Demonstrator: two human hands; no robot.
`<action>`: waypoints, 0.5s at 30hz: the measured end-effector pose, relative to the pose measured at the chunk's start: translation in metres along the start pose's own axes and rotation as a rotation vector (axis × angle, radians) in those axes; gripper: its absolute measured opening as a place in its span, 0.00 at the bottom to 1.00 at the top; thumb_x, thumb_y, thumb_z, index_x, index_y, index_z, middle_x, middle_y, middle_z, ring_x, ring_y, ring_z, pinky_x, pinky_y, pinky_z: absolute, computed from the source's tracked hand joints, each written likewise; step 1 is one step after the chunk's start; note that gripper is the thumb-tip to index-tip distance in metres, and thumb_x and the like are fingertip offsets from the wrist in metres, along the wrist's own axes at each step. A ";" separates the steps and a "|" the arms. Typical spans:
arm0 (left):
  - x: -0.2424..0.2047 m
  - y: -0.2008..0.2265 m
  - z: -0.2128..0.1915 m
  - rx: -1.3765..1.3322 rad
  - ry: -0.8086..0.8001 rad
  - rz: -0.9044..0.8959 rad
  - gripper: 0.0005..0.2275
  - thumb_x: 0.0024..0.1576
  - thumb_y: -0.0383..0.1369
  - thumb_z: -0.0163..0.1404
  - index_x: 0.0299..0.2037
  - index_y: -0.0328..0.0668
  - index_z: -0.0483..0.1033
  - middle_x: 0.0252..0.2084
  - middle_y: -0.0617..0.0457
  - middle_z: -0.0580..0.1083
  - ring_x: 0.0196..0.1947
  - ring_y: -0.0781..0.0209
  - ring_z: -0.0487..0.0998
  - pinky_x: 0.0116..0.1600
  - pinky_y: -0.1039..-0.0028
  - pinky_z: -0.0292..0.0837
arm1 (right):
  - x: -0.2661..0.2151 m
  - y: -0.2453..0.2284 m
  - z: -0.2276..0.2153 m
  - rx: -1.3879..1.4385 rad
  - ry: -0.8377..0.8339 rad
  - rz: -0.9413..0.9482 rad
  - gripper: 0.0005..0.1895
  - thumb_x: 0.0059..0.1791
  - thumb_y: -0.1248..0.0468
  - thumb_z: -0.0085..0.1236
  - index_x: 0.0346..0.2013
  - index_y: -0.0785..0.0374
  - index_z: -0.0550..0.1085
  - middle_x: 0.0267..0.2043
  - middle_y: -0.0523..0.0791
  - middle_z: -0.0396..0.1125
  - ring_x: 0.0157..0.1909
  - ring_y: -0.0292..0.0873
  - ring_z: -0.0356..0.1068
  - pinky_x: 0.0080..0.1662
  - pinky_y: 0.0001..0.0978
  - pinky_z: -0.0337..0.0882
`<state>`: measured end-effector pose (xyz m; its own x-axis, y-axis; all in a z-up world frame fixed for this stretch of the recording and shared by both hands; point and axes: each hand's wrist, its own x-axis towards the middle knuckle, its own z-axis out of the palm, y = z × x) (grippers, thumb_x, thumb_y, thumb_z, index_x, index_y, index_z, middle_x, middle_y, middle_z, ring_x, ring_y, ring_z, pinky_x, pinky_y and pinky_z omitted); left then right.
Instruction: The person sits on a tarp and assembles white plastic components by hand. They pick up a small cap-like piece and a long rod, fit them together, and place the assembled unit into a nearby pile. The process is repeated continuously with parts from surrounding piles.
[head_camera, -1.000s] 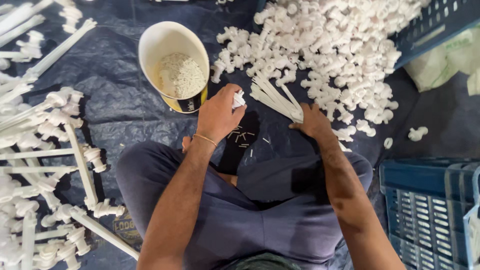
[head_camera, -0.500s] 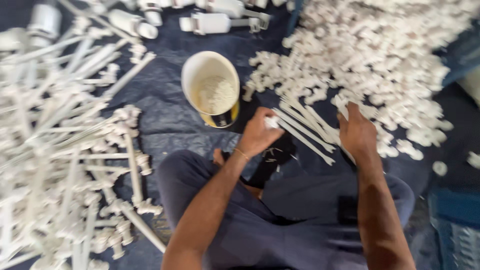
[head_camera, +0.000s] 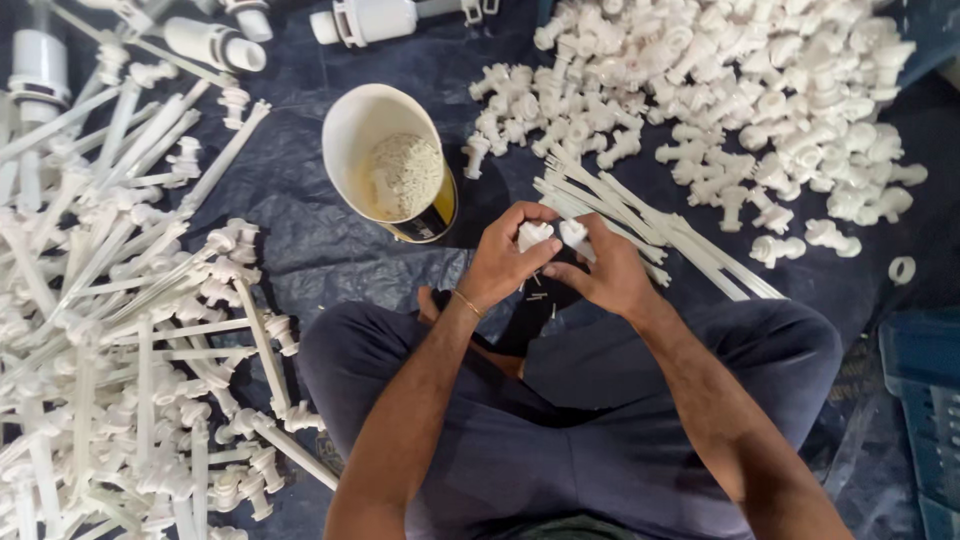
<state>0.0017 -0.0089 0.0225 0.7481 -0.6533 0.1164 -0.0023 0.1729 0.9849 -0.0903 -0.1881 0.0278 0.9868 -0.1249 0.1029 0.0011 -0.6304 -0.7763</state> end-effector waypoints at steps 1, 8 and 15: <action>0.000 0.001 0.003 -0.005 -0.008 -0.076 0.14 0.59 0.28 0.58 0.53 0.33 0.73 0.44 0.56 0.73 0.41 0.72 0.73 0.45 0.78 0.72 | 0.000 -0.001 -0.001 -0.062 0.016 -0.071 0.33 0.39 0.52 0.75 0.49 0.66 0.68 0.32 0.53 0.72 0.35 0.54 0.76 0.35 0.43 0.72; -0.003 0.010 0.016 0.194 -0.056 -0.104 0.15 0.56 0.29 0.57 0.51 0.33 0.72 0.41 0.52 0.77 0.38 0.72 0.77 0.42 0.79 0.75 | 0.000 -0.002 0.003 -0.253 0.042 -0.072 0.27 0.39 0.56 0.73 0.44 0.65 0.70 0.28 0.53 0.72 0.32 0.60 0.74 0.33 0.50 0.72; -0.008 -0.010 0.020 0.151 0.007 -0.150 0.10 0.58 0.29 0.56 0.44 0.31 0.74 0.33 0.54 0.79 0.32 0.73 0.77 0.35 0.79 0.74 | -0.003 0.002 0.002 -0.420 0.076 -0.161 0.20 0.45 0.52 0.68 0.32 0.62 0.69 0.18 0.49 0.67 0.23 0.56 0.71 0.26 0.49 0.69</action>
<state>-0.0178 -0.0197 0.0141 0.7519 -0.6585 -0.0330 0.0102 -0.0384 0.9992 -0.0934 -0.1877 0.0246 0.9648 -0.0456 0.2589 0.0726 -0.9004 -0.4291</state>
